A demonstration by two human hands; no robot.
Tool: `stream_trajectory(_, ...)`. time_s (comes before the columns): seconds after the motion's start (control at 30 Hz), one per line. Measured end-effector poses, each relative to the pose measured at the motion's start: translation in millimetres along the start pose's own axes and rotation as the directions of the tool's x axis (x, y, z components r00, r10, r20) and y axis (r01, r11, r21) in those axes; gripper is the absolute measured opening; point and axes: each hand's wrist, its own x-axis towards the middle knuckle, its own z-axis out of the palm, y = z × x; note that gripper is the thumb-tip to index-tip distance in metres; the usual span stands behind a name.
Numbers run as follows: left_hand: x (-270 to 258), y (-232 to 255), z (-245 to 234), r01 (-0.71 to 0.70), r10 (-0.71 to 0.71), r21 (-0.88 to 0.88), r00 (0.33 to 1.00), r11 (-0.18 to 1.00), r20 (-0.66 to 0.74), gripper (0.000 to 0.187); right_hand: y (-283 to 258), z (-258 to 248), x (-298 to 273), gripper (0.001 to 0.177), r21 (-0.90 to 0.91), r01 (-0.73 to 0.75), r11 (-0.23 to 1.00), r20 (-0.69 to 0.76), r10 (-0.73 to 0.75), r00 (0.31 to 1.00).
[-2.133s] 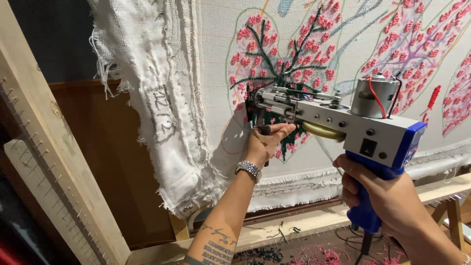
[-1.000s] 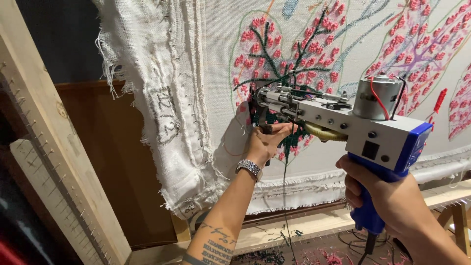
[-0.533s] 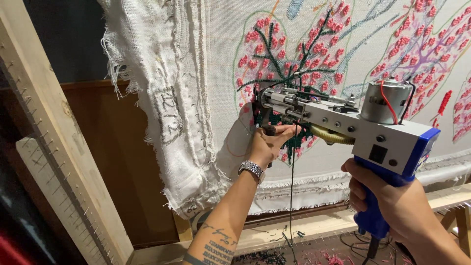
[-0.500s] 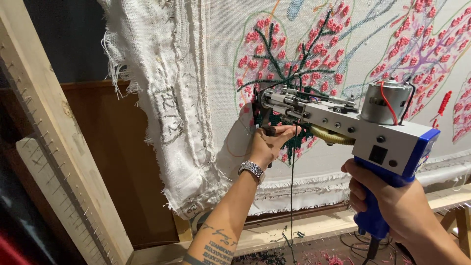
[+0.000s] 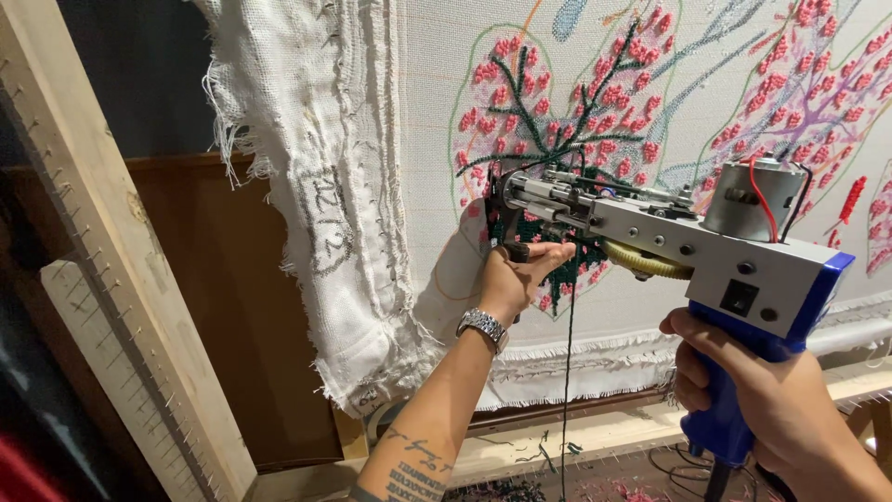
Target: Using a tufting gun to apply yarn into a floral design on a large rug canvas.
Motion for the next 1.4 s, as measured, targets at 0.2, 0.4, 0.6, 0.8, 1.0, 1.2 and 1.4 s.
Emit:
stream_trajectory(0.2, -3.8, 15.1, 11.2, 0.042, -0.035, 0.167, 0.998, 0.985, -0.046, 0.014, 5.8, -4.8, 3.2, 0.032, -0.011, -0.034, 0.999, -0.005, 0.034, 0.999)
stream_trajectory(0.4, -4.8, 20.3, 13.4, 0.067, -0.058, 0.154, 0.996, 0.986, -0.065, 0.013, 2.0, -1.3, 1.4, 0.032, -0.004, -0.023, 1.000, 0.003, 0.023, 1.000)
stream_trajectory(0.6, 2.0, -1.4, 3.0, 0.038, -0.036, 0.036, 0.998, 0.999, -0.046, 0.016, 5.9, -3.2, 1.6, 0.032, 0.017, 0.023, 1.000, 0.016, -0.023, 1.000)
stream_trajectory(0.8, -24.2, 48.0, 47.1, 0.204, -0.135, 0.470, 0.975, 0.859, -0.178, 0.020, -7.5, -28.6, -2.1, 0.042, -0.063, -0.028, 0.998, 0.017, 0.029, 0.999)
stream_trajectory(1.0, -51.8, 68.5, 77.2, 0.283, -0.263, 0.413, 0.959, 0.866, -0.106, 0.026, 18.8, -110.6, 8.6, 0.055, -0.103, -0.042, 0.994, 0.044, 0.047, 0.998)
stream_trajectory(1.2, -59.8, 37.1, 88.1, 0.128, -0.149, 0.373, 0.988, 0.919, 0.027, 0.030, 64.7, -236.2, 105.2, 0.055, 0.214, -0.410, 0.887, 0.975, -0.166, 0.151)
stream_trajectory(1.4, -82.2, 27.9, 96.3, 0.117, -0.112, 0.454, 0.993, 0.883, -0.039, 0.041, 95.2, -244.0, 96.3, 0.048, 0.209, -0.491, 0.846, 0.977, -0.200, 0.072)
